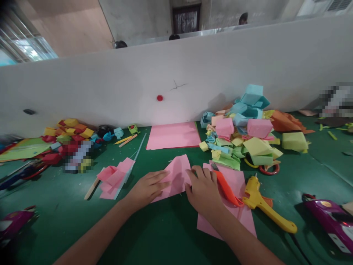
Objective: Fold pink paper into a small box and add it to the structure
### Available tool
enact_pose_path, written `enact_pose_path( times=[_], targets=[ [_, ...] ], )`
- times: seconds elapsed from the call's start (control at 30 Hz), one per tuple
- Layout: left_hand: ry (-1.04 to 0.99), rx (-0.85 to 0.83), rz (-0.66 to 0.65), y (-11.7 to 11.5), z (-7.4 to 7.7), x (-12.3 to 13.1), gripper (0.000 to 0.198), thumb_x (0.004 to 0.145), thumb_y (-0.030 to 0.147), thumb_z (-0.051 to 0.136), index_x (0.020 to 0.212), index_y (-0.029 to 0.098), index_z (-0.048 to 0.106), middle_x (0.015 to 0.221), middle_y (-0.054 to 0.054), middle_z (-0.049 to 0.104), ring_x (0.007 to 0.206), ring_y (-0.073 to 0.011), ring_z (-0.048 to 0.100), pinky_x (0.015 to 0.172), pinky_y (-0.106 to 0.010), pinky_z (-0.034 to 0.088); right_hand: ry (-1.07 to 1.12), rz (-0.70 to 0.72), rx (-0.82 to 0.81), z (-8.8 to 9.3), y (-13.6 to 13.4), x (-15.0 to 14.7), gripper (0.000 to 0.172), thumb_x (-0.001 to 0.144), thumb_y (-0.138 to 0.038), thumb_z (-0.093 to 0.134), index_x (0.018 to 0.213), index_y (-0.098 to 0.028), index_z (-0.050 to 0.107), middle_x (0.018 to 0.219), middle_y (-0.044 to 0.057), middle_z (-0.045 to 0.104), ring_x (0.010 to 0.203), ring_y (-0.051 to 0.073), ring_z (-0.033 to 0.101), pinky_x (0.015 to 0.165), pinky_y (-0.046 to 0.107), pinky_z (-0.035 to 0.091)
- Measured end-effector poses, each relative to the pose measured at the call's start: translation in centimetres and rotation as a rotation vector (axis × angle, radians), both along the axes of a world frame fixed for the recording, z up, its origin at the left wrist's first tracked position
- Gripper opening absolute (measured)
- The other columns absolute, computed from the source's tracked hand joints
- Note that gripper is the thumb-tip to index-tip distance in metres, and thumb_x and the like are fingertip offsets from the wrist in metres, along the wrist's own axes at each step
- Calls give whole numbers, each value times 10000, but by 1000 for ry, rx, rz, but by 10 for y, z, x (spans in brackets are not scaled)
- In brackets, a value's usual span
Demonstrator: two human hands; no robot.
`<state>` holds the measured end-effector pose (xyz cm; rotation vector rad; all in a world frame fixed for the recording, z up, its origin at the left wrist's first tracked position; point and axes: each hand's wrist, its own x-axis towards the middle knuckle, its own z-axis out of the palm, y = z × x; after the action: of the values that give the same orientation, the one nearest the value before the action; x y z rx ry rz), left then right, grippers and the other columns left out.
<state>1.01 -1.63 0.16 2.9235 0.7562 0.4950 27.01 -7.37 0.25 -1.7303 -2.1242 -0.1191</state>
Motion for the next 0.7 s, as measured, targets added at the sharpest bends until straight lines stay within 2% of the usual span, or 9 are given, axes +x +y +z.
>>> enact_pose_path(
  times=[0.13,0.2,0.37,0.57,0.7],
  targets=[
    [52,9,-32,0,-2,2,357,1034,244,457,1354,206,611,1534,-125,494,1439,-264,451,1159,-447,419,-16,-2,18,-2,-2,-4,508,885,-223,508,1389,-199,568,1479,142,507,1222,397,470,984,599,376],
    [49,1,-35,-1,-2,4,389,1031,281,485,1401,193,567,1546,-128,478,1467,-267,408,1189,-454,389,-7,60,-13,-2,-3,-6,527,882,-200,496,1405,-209,555,1515,129,487,1259,389,453,1008,603,373],
    [55,-64,-106,-4,-1,7,621,978,373,584,1536,175,397,1553,-150,463,1498,-292,344,1239,-491,312,67,243,-113,-9,-5,-11,561,880,-179,495,1440,-178,521,1540,130,482,1347,342,424,1078,537,396],
    [37,-82,-134,-3,-2,6,577,985,401,581,1499,170,456,1554,-170,453,1496,-299,346,1236,-506,306,98,303,-193,-13,-3,-11,607,909,-204,482,1514,-178,439,1584,113,436,1375,323,424,1108,529,399],
    [-20,-124,-199,-3,0,6,691,922,522,656,1502,199,463,1544,-180,461,1477,-316,380,1234,-517,300,161,290,-228,-12,-2,-10,686,897,-182,474,1567,-173,328,1559,134,462,1369,311,438,1099,528,407]
  ],
)
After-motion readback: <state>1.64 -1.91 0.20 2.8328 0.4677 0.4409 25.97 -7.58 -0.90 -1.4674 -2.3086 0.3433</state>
